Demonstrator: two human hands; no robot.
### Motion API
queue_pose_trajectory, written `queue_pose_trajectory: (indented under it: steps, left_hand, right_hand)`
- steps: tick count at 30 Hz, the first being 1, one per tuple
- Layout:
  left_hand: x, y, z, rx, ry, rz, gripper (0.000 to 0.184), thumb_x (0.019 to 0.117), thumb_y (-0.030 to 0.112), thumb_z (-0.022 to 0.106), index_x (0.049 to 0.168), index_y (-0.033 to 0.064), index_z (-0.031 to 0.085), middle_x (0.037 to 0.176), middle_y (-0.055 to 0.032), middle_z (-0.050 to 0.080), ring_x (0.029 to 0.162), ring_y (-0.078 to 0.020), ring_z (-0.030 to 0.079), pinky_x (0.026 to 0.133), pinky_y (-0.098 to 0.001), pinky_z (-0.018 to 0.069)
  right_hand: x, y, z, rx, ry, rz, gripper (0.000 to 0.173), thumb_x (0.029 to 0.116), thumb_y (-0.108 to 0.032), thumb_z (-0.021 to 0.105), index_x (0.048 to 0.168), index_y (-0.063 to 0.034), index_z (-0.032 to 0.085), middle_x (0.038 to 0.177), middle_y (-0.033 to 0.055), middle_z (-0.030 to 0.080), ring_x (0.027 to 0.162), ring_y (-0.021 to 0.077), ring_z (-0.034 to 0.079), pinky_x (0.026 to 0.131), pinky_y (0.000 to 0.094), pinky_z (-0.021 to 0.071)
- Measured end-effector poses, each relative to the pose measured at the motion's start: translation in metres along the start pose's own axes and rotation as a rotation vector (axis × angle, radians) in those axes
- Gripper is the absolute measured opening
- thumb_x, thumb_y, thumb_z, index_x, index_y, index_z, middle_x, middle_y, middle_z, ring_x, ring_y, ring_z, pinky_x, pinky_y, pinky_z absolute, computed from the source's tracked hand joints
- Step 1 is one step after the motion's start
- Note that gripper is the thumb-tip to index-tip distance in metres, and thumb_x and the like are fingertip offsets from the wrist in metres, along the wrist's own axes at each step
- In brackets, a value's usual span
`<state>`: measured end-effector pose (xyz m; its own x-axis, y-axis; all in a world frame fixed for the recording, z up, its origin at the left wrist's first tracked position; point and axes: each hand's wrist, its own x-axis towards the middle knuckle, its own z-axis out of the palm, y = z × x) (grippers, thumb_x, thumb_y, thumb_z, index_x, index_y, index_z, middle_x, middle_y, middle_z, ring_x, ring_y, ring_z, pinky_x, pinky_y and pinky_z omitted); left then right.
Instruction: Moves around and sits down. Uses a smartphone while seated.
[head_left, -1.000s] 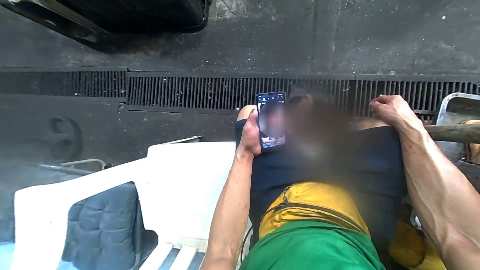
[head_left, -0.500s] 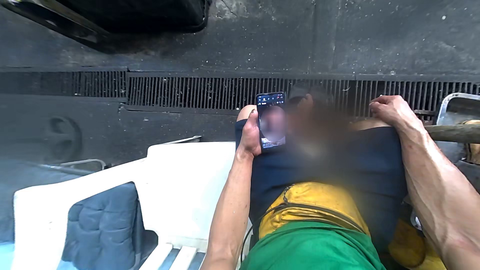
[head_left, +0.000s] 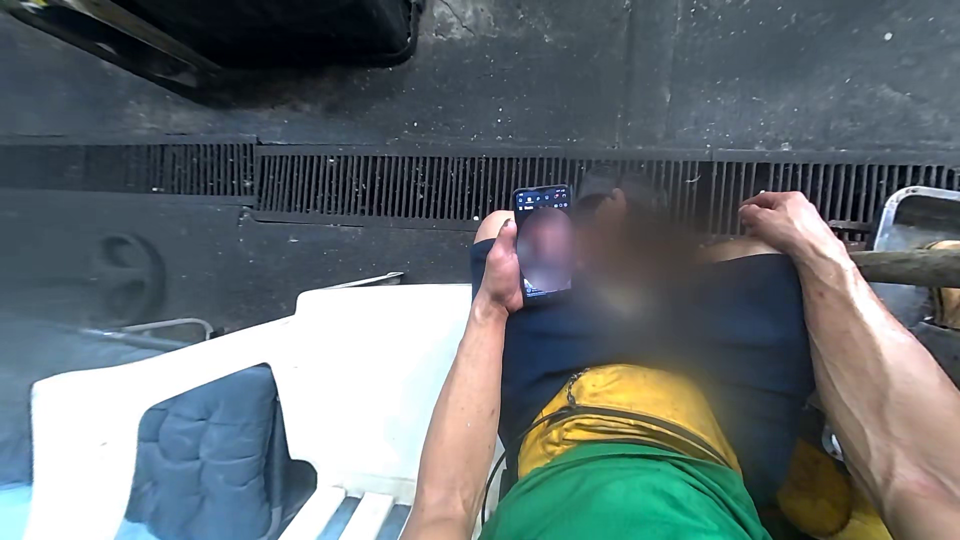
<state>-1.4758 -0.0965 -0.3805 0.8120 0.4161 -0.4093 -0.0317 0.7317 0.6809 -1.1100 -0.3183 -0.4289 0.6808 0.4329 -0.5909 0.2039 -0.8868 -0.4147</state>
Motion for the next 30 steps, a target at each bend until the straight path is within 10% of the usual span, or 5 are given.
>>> queue_pose_trajectory:
  steps: [30]
  left_hand:
    - [0.003, 0.0001, 0.0004, 0.01, 0.048, -0.003, 0.072, 0.1004, 0.069, 0.02, 0.127, 0.0192, 0.064, 0.114, -0.0166, 0.071, 0.1, -0.0329, 0.071, 0.081, -0.0538, 0.0598]
  right_hand:
    - [-0.0004, -0.0013, -0.0006, -0.013, 0.006, 0.009, 0.034, 0.1041, -0.031, 0.052, 0.119, -0.0079, 0.072, 0.114, 0.0267, 0.07, 0.109, 0.0481, 0.065, 0.091, 0.0741, 0.0435]
